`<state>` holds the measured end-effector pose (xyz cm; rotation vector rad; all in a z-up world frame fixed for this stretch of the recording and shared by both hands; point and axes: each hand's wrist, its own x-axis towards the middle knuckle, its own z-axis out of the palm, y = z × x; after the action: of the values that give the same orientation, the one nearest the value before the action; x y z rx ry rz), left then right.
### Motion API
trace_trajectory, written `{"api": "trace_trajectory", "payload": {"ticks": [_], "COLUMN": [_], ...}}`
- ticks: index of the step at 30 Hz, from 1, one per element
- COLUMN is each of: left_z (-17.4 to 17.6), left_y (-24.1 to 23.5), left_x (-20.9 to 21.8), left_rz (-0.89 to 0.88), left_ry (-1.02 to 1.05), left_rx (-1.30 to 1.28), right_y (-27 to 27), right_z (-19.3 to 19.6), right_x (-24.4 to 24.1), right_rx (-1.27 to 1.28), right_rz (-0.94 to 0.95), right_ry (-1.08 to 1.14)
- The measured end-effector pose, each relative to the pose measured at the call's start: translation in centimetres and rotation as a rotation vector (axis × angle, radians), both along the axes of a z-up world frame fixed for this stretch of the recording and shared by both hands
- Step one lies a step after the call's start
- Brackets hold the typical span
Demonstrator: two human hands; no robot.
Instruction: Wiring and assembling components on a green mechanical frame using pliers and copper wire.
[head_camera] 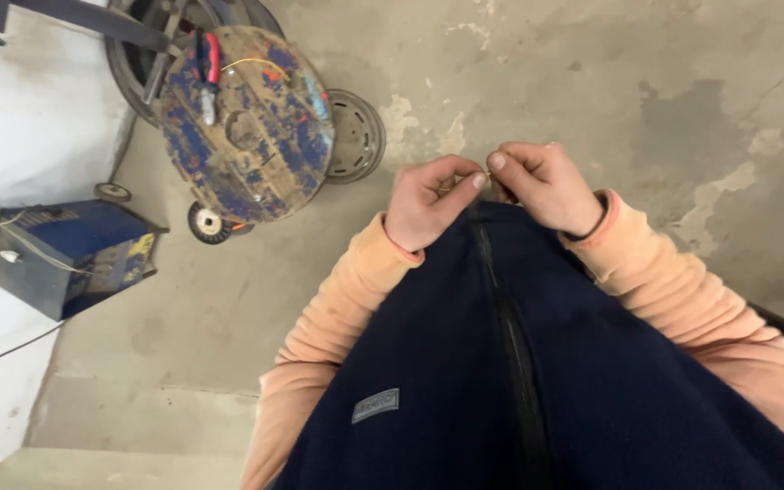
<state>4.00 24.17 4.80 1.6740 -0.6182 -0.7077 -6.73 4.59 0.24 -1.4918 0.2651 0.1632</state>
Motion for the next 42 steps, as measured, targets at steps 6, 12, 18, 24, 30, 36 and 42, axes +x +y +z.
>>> {"api": "trace_trajectory", "payload": {"ticks": [6, 12, 18, 24, 30, 36, 42], "left_z": [-6.1, -5.6, -3.2, -2.7, -5.8, -5.0, -4.9], "left_y": [6.3, 9.7, 10.5, 9.4, 7.5, 4.5, 2.8], "left_x": [0.0, -0.3, -0.8, -0.6, -1.2, -1.4, -2.2], "left_rz": [0.081, 0.236, 0.36, 0.422, 0.531, 0.598, 0.608], "left_ry": [0.387, 0.348, 0.143, 0.096, 0.279, 0.256, 0.282], "left_rx": [-0.203, -0.299, -0.136, -0.099, -0.243, -0.288, -0.278], "right_y": [5.2, 7.0, 7.0, 7.0, 3.7, 1.4, 0.6], "right_z": [4.6, 4.6, 2.8, 2.0, 1.3, 2.0, 2.2], "right_x": [3.5, 5.8, 7.8, 10.8, 12.5, 13.2, 13.4], "right_rx": [-0.165, 0.033, -0.177, -0.21, -0.023, -0.094, -0.123], "right_rz": [0.119, 0.16, 0.394, 0.502, 0.512, 0.58, 0.597], "right_ry": [-0.149, -0.263, -0.183, -0.12, -0.251, -0.326, -0.365]}}
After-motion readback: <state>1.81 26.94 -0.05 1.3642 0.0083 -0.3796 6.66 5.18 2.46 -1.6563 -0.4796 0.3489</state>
